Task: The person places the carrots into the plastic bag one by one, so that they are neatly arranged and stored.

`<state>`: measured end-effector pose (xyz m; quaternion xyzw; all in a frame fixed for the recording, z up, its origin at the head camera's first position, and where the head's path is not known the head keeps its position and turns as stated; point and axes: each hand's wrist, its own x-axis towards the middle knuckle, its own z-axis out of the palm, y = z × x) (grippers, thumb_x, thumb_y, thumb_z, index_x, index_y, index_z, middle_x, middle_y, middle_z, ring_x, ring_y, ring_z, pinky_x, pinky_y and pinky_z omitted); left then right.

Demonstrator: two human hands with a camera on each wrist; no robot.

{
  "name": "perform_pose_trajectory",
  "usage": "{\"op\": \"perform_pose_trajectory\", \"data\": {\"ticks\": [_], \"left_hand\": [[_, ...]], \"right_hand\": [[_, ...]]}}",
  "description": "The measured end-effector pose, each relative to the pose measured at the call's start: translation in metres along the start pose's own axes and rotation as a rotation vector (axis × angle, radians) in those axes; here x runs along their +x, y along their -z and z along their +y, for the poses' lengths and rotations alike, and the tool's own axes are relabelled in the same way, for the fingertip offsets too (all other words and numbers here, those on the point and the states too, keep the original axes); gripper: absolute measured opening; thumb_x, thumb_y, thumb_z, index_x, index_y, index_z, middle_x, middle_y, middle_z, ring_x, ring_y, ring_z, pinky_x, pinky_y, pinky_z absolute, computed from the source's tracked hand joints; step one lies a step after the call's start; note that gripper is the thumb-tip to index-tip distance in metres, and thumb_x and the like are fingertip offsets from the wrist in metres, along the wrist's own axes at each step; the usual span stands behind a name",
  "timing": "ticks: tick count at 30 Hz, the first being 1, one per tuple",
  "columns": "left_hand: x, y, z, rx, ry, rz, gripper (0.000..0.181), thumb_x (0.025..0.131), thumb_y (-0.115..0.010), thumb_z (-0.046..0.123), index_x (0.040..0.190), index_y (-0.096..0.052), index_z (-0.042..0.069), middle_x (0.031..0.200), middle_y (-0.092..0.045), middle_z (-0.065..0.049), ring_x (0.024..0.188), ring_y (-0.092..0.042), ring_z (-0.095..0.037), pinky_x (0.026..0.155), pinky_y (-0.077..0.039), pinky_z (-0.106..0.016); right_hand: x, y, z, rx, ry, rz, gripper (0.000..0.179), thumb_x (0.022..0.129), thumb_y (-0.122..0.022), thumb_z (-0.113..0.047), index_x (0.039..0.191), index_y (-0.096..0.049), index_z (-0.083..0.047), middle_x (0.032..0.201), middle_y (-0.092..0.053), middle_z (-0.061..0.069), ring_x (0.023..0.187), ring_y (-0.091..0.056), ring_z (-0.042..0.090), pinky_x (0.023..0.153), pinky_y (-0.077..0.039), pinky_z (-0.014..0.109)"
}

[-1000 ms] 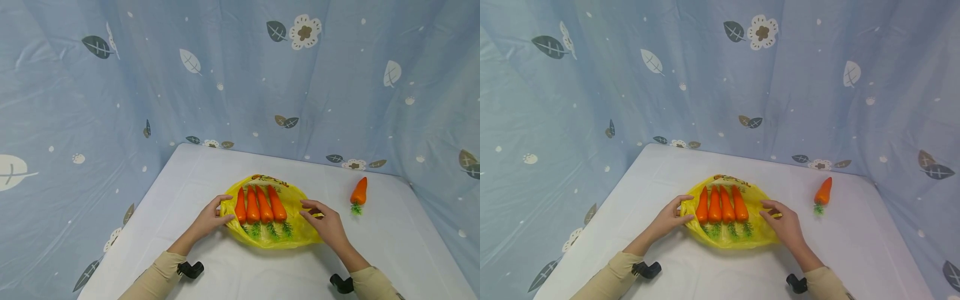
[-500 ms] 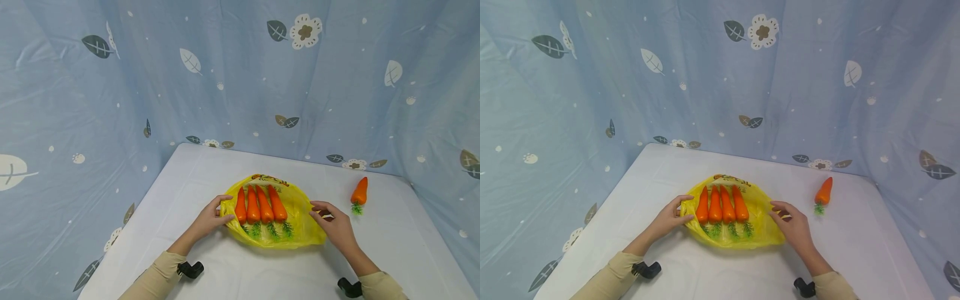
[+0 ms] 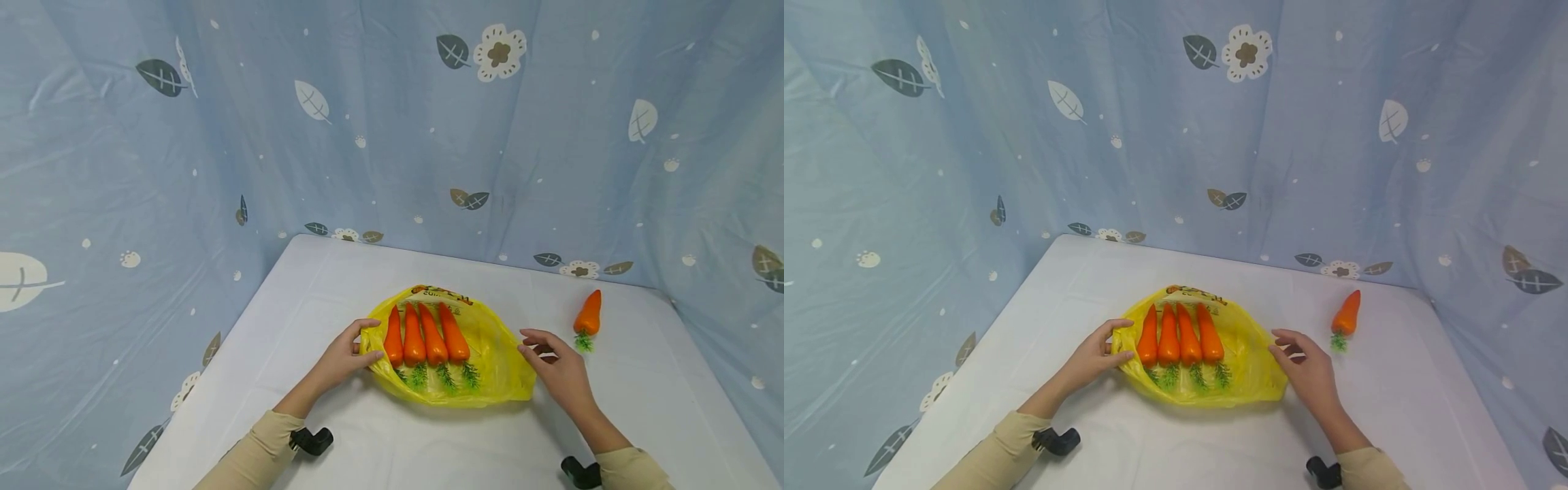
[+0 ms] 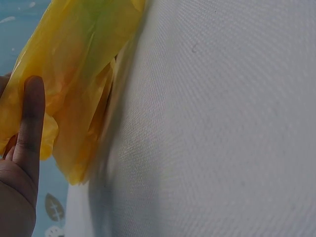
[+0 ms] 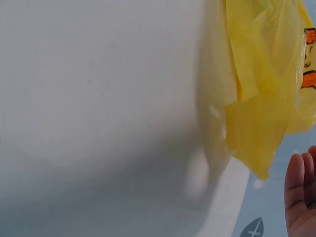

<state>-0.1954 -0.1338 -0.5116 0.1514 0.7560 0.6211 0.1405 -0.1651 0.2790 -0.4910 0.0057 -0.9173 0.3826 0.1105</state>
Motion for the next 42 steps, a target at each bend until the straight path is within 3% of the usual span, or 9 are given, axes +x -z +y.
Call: {"op": "perform_pose_trajectory", "data": {"ticks": [10,18,35,42], "left_hand": [[0.000,-0.001,0.003,-0.007,-0.018,0.000,0.063,0.096,-0.072,0.012,0.149,-0.040,0.003,0.145,-0.043,-0.027,0.096,-0.072,-0.027,0.073,-0.058,-0.026],[0.000,-0.001,0.003,-0.017,-0.021,0.000,0.064,0.095,-0.073,0.010,0.149,-0.040,0.002,0.146,-0.042,-0.027,0.098,-0.071,-0.029,0.073,-0.058,-0.026],[0.000,0.000,0.000,-0.006,-0.026,0.003,0.063,0.095,-0.072,0.010,0.149,-0.041,0.002,0.147,-0.043,-0.026,0.094,-0.072,-0.027,0.072,-0.058,-0.026],[-0.001,-0.001,0.000,-0.007,-0.030,0.000,0.063,0.095,-0.072,0.010,0.149,-0.040,0.001,0.146,-0.044,-0.026,0.094,-0.073,-0.027,0.072,-0.058,-0.026]], "right_hand": [[0.001,0.005,0.016,-0.029,-0.016,0.050,0.038,0.100,-0.068,-0.033,0.131,-0.066,-0.012,0.116,-0.070,0.008,0.097,-0.059,0.018,0.077,-0.042,0.002],[0.001,0.013,0.027,-0.033,-0.011,0.108,0.036,0.100,-0.068,-0.030,0.131,-0.066,-0.012,0.112,-0.070,0.008,0.090,-0.055,-0.003,0.077,-0.040,0.001],[0.005,0.034,0.053,-0.030,-0.014,0.259,0.032,0.097,-0.072,-0.020,0.128,-0.068,-0.009,0.107,-0.070,0.009,0.085,-0.052,-0.012,0.075,-0.040,0.001],[0.009,0.043,0.062,-0.015,-0.029,0.314,0.030,0.096,-0.073,-0.016,0.124,-0.071,-0.007,0.100,-0.066,-0.010,0.082,-0.053,-0.013,0.072,-0.040,0.003]]}}
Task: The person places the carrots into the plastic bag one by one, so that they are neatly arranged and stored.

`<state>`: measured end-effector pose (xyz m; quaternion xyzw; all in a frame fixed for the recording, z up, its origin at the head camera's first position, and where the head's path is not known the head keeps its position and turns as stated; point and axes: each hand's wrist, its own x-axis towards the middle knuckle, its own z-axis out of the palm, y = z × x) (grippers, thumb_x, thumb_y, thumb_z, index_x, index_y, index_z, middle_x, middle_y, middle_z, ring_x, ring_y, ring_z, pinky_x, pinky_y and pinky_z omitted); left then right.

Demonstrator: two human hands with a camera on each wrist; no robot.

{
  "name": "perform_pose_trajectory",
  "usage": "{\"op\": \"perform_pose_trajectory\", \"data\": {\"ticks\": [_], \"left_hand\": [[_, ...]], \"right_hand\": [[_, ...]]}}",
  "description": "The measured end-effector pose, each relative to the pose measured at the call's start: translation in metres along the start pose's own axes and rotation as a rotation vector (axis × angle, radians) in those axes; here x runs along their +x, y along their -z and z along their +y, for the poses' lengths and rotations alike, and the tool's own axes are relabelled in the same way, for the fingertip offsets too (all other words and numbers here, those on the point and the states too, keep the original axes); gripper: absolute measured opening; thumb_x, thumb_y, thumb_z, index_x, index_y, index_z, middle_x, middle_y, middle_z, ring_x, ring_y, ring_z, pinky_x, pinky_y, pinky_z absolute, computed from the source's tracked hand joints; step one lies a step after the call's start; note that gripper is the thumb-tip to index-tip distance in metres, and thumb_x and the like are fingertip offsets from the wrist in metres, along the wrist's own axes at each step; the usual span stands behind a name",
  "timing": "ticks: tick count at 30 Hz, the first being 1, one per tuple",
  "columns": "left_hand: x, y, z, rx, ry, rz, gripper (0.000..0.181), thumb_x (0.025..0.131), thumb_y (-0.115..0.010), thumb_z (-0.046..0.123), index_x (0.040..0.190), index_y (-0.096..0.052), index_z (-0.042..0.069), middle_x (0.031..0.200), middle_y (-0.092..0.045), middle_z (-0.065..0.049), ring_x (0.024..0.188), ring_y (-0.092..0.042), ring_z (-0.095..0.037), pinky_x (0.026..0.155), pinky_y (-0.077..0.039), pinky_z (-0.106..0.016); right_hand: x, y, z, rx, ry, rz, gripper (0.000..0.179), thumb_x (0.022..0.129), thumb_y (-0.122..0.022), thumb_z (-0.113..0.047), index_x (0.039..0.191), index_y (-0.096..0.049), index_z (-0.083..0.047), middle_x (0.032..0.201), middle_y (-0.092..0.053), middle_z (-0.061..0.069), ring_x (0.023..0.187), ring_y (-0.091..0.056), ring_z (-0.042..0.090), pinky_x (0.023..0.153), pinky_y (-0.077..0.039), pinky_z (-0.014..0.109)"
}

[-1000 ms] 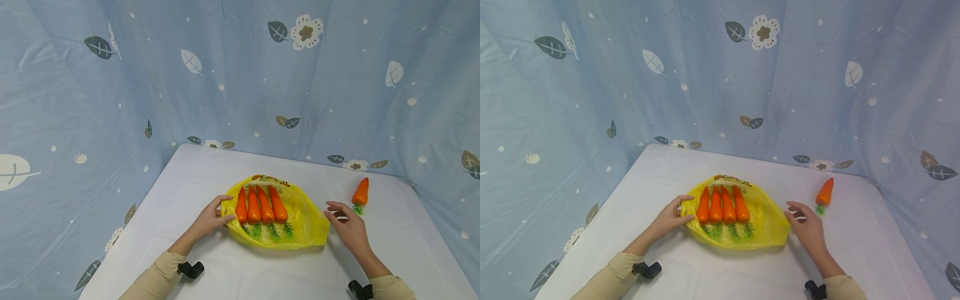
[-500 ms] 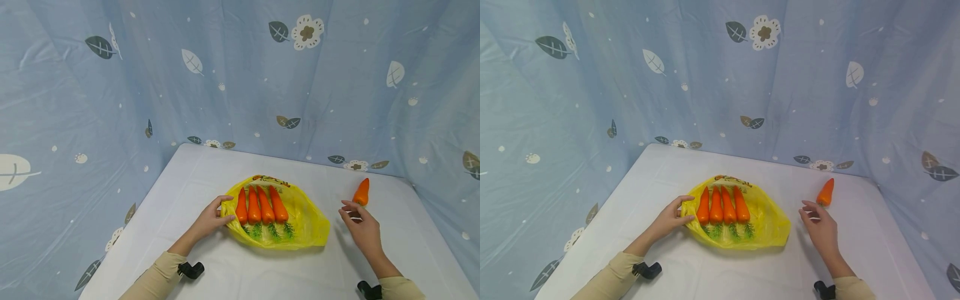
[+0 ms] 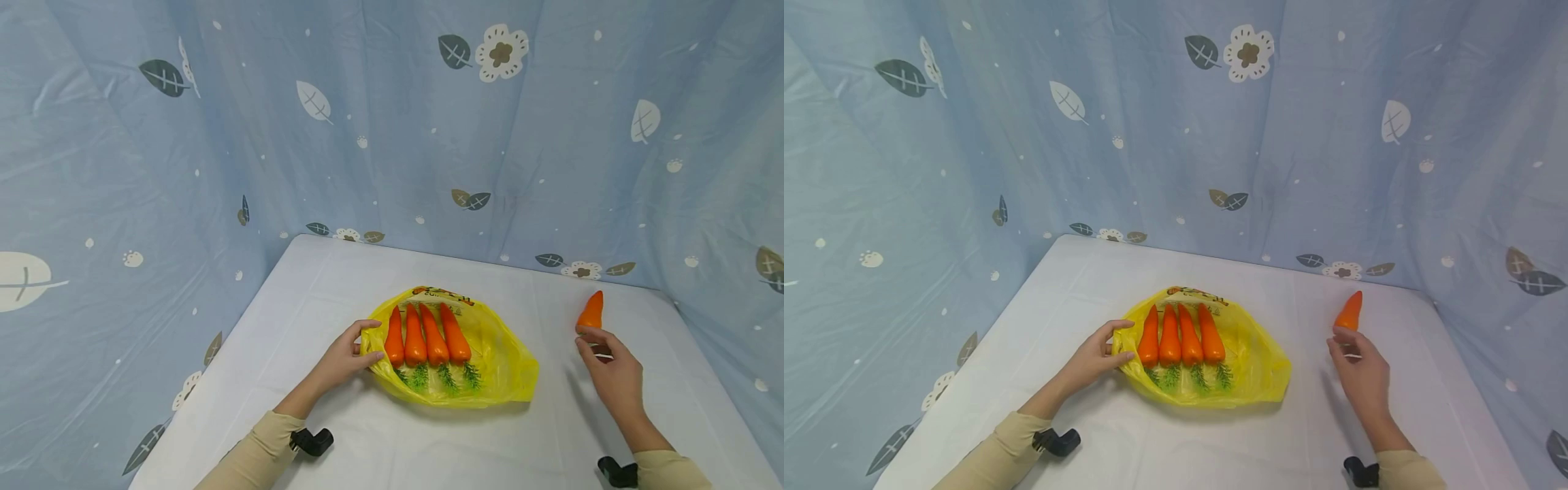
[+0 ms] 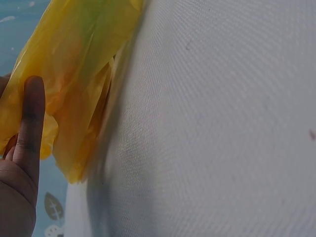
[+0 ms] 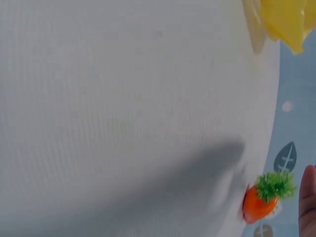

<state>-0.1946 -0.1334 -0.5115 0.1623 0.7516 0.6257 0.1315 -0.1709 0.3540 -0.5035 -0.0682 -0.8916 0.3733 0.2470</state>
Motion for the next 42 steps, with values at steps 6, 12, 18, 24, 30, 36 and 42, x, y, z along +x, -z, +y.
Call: {"op": "perform_pose_trajectory", "data": {"ticks": [6,12,18,24,30,36,42], "left_hand": [[0.000,0.000,-0.001,-0.003,0.002,0.004,0.063,0.095,-0.073,0.010,0.149,-0.041,0.001,0.146,-0.044,-0.027,0.094,-0.072,-0.027,0.073,-0.058,-0.026],[0.000,0.001,0.000,0.001,0.002,0.006,0.063,0.095,-0.072,0.010,0.149,-0.041,0.002,0.146,-0.044,-0.026,0.094,-0.072,-0.027,0.073,-0.058,-0.026],[0.000,0.001,0.000,0.014,0.006,0.006,0.063,0.096,-0.073,0.012,0.149,-0.041,0.003,0.147,-0.044,-0.026,0.095,-0.072,-0.027,0.073,-0.058,-0.026],[0.000,0.001,0.002,0.006,0.009,0.000,0.063,0.096,-0.072,0.011,0.149,-0.041,0.002,0.148,-0.043,-0.027,0.096,-0.072,-0.027,0.073,-0.058,-0.026],[-0.001,0.001,0.002,0.006,0.011,0.000,0.063,0.095,-0.073,0.011,0.149,-0.041,0.002,0.148,-0.043,-0.026,0.095,-0.072,-0.026,0.073,-0.058,-0.026],[-0.001,0.001,0.002,0.004,0.021,0.002,0.063,0.095,-0.073,0.012,0.149,-0.041,0.003,0.146,-0.044,-0.026,0.095,-0.072,-0.025,0.073,-0.058,-0.026],[-0.001,0.001,0.004,0.003,0.024,-0.003,0.063,0.095,-0.073,0.013,0.149,-0.041,0.003,0.147,-0.044,-0.026,0.095,-0.072,-0.026,0.074,-0.058,-0.026]], "right_hand": [[0.005,0.005,0.004,-0.022,-0.085,-0.003,0.033,0.099,-0.069,-0.020,0.128,-0.068,-0.006,0.108,-0.068,0.004,0.083,-0.049,-0.013,0.074,-0.039,0.002],[0.010,0.006,0.012,-0.080,-0.180,-0.047,0.040,0.103,-0.061,-0.030,0.136,-0.063,-0.007,0.124,-0.066,0.017,0.094,-0.054,0.006,0.073,-0.036,0.002],[0.017,0.007,0.022,-0.121,-0.204,-0.065,0.043,0.104,-0.058,-0.034,0.139,-0.061,-0.008,0.129,-0.064,0.018,0.101,-0.054,0.020,0.072,-0.036,0.005],[0.023,0.005,0.029,-0.127,-0.236,-0.084,0.046,0.105,-0.057,-0.036,0.141,-0.059,-0.007,0.133,-0.061,0.021,0.111,-0.057,0.032,0.071,-0.037,0.011],[0.029,0.003,0.032,-0.137,-0.286,-0.138,0.052,0.106,-0.053,-0.037,0.145,-0.053,-0.004,0.140,-0.054,0.026,0.120,-0.054,0.043,0.063,-0.038,0.010],[0.036,-0.001,0.039,-0.165,-0.321,-0.195,0.058,0.108,-0.044,-0.042,0.152,-0.045,-0.003,0.148,-0.046,0.030,0.125,-0.050,0.049,0.081,-0.057,0.044],[0.043,-0.005,0.041,-0.160,-0.380,-0.242,0.066,0.108,-0.035,-0.050,0.158,-0.034,-0.007,0.156,-0.035,0.030,0.132,-0.044,0.052,0.099,-0.046,0.061]]}}
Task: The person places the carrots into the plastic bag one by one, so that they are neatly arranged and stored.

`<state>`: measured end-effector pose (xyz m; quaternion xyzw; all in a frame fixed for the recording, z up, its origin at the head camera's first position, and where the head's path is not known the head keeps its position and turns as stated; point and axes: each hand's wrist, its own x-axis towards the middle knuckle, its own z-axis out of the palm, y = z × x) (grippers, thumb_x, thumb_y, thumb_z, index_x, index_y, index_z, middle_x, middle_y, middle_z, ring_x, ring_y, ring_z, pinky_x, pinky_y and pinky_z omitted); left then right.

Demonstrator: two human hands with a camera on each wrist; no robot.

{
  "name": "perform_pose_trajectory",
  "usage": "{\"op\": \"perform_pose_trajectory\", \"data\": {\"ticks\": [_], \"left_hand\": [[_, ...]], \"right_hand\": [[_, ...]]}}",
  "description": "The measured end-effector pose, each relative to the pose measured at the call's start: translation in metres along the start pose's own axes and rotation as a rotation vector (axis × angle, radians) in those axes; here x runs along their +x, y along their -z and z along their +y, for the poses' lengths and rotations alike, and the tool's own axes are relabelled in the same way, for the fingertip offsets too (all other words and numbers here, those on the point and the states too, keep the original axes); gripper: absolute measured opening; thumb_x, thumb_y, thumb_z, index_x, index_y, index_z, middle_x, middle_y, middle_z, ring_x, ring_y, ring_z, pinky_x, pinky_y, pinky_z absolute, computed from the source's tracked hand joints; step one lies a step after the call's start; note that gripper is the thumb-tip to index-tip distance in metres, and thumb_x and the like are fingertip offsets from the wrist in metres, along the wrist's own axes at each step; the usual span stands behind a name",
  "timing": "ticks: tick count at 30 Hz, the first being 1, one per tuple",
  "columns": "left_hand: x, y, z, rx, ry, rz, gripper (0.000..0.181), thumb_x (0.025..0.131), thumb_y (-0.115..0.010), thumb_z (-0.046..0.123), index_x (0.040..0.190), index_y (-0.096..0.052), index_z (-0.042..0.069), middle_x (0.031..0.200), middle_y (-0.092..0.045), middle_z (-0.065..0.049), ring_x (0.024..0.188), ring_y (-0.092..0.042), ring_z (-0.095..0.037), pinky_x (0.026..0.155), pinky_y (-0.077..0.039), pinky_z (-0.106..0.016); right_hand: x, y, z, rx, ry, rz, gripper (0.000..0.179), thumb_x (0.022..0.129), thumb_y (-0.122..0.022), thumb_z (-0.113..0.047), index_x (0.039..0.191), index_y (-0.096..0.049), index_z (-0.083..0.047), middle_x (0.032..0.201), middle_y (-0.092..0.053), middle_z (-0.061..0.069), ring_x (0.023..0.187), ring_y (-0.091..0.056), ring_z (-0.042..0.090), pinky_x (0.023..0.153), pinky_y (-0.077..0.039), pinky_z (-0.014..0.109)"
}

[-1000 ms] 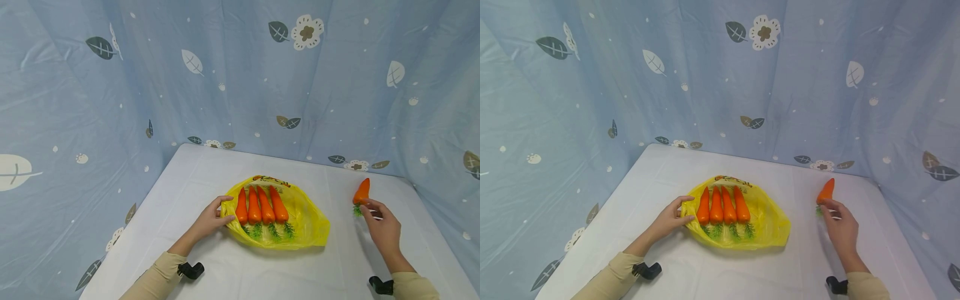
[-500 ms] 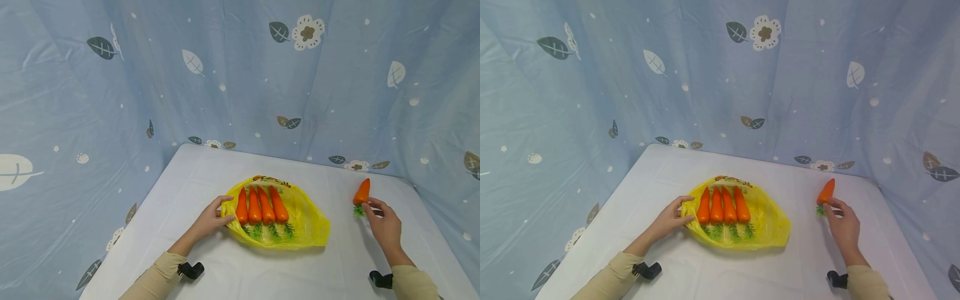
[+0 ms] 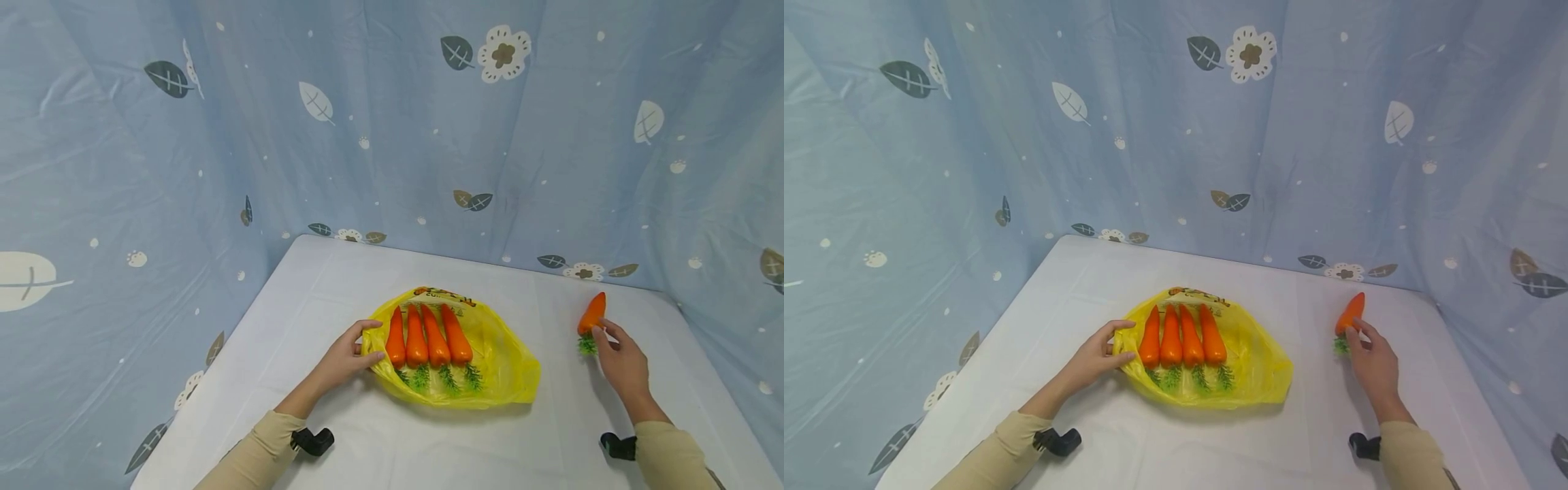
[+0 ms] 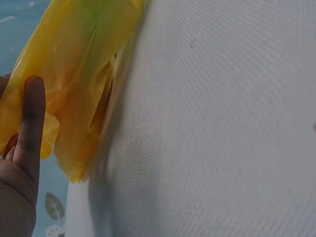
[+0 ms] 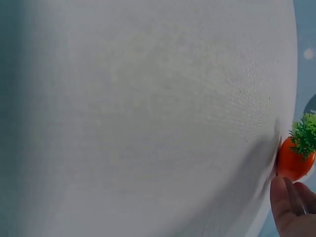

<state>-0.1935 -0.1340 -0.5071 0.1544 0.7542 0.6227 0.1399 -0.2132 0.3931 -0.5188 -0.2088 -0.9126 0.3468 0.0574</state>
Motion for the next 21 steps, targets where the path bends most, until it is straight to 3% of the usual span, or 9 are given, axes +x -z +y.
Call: {"op": "perform_pose_trajectory", "data": {"ticks": [10,21], "left_hand": [[-0.001,0.000,0.000,-0.001,-0.004,0.003,0.063,0.095,-0.073,0.011,0.148,-0.041,0.002,0.145,-0.045,-0.026,0.097,-0.072,-0.028,0.074,-0.059,-0.026],[-0.001,-0.001,0.001,0.009,-0.002,0.009,0.063,0.095,-0.073,0.012,0.149,-0.041,0.003,0.147,-0.044,-0.026,0.094,-0.072,-0.026,0.072,-0.058,-0.026]], "right_hand": [[0.008,0.000,0.002,-0.013,0.001,-0.105,0.072,0.108,-0.029,-0.055,0.161,-0.024,-0.008,0.159,-0.026,0.032,0.137,-0.036,0.056,0.107,-0.034,0.067],[0.012,0.001,-0.003,-0.082,0.022,-0.198,0.076,0.107,-0.020,-0.059,0.161,-0.020,-0.007,0.152,-0.028,0.041,0.137,-0.028,0.059,0.109,-0.027,0.070]]}}
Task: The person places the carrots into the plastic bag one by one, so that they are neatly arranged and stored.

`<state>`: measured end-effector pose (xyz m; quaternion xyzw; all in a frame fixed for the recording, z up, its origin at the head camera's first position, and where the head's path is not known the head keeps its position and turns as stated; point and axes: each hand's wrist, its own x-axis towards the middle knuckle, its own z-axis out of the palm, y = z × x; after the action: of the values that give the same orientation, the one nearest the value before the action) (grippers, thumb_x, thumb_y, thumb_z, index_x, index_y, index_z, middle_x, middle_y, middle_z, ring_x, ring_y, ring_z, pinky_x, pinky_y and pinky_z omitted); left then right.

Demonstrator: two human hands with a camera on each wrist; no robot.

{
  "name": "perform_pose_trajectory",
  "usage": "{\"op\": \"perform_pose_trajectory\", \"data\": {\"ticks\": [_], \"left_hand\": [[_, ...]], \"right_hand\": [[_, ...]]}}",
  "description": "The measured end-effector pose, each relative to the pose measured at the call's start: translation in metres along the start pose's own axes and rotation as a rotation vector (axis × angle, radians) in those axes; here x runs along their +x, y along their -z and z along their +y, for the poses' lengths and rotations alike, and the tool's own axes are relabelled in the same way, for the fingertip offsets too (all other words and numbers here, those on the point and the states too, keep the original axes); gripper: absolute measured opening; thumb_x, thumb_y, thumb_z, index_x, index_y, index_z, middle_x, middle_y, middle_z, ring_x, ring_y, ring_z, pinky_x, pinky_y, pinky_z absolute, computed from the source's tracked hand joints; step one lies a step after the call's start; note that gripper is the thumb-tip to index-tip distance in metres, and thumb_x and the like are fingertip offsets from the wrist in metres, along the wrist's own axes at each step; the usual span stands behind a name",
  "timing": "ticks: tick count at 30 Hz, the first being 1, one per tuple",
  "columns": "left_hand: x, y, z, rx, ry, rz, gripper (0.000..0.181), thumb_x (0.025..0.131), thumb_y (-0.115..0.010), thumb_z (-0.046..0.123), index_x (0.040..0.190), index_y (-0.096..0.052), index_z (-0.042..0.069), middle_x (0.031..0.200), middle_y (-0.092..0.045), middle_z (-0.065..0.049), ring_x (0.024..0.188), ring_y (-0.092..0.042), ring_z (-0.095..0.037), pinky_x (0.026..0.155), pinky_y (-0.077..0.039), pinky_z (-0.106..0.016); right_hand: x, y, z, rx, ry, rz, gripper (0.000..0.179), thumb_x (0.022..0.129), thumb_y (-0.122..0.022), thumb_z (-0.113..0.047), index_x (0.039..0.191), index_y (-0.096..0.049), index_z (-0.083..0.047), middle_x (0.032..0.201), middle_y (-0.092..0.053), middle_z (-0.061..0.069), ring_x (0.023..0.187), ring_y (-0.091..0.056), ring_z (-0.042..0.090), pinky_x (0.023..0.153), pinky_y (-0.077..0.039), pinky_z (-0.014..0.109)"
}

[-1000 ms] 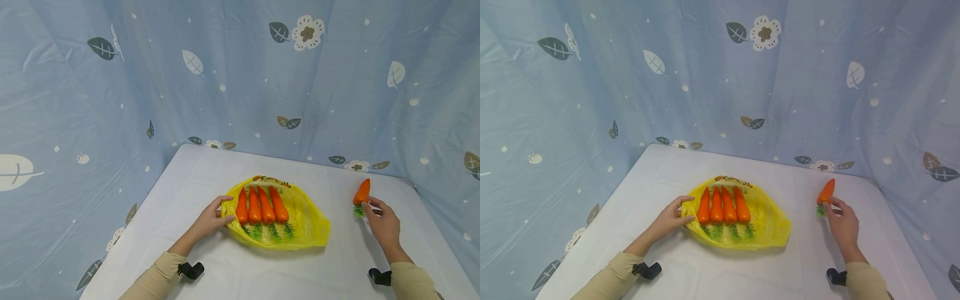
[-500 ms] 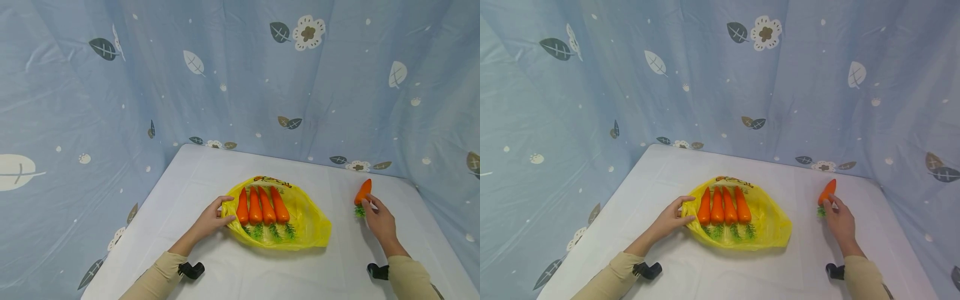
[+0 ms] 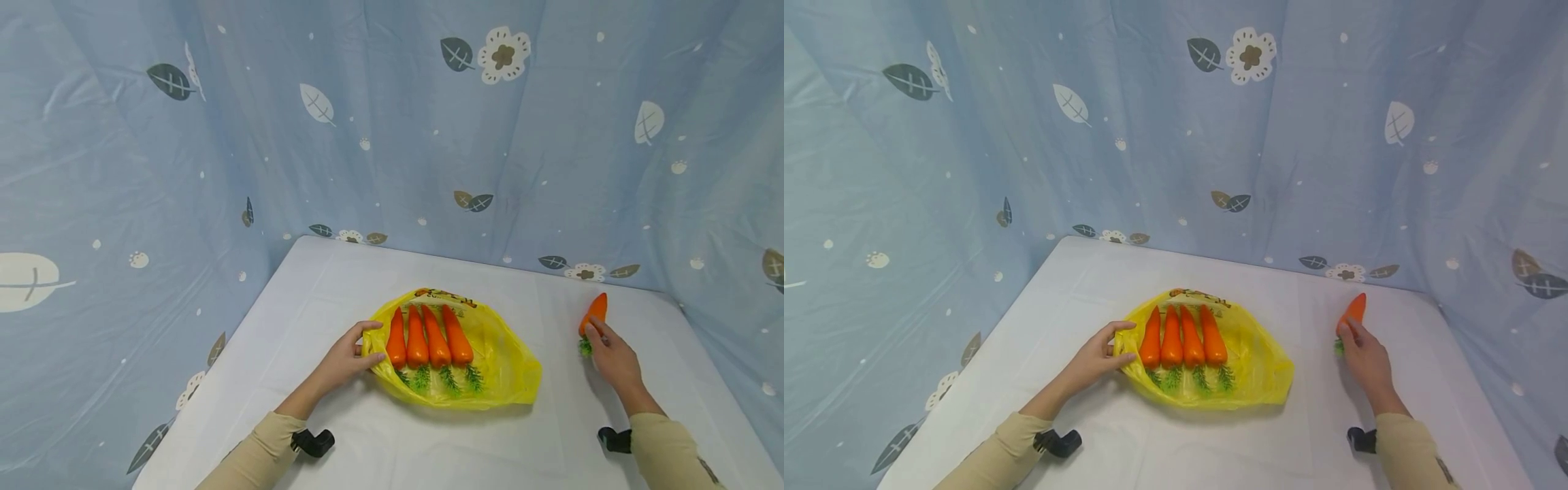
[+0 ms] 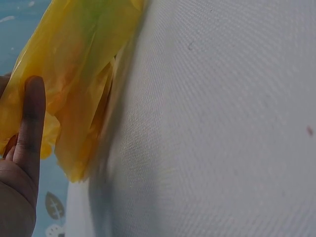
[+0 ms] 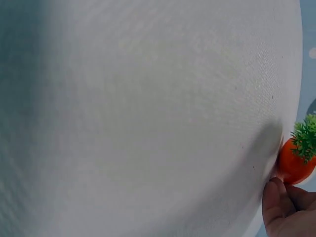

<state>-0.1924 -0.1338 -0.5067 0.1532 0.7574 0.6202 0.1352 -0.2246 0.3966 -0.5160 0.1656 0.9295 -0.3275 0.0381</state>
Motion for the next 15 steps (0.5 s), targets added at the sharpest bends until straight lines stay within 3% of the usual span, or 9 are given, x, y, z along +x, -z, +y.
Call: {"op": "perform_pose_trajectory", "data": {"ticks": [6,15], "left_hand": [[0.0005,-0.0001,-0.0027,-0.010,-0.010,-0.004,0.062,0.096,-0.072,0.010,0.149,-0.041,0.002,0.147,-0.043,-0.026,0.093,-0.072,-0.026,0.072,-0.058,-0.026],[0.0010,-0.0007,-0.0044,-0.003,-0.012,0.000,0.062,0.095,-0.072,0.010,0.148,-0.041,0.003,0.147,-0.043,-0.026,0.094,-0.072,-0.027,0.072,-0.058,-0.026]], "right_hand": [[-0.0027,-0.0029,0.0038,-0.012,0.045,0.025,0.075,0.108,-0.026,-0.057,0.159,-0.026,-0.003,0.148,-0.035,0.041,0.131,-0.037,0.057,0.104,-0.034,0.069],[-0.0083,-0.0057,0.0093,0.008,0.049,0.072,0.075,0.105,-0.040,-0.057,0.154,-0.036,0.000,0.146,-0.040,0.037,0.124,-0.044,0.053,0.096,-0.045,0.063]]}}
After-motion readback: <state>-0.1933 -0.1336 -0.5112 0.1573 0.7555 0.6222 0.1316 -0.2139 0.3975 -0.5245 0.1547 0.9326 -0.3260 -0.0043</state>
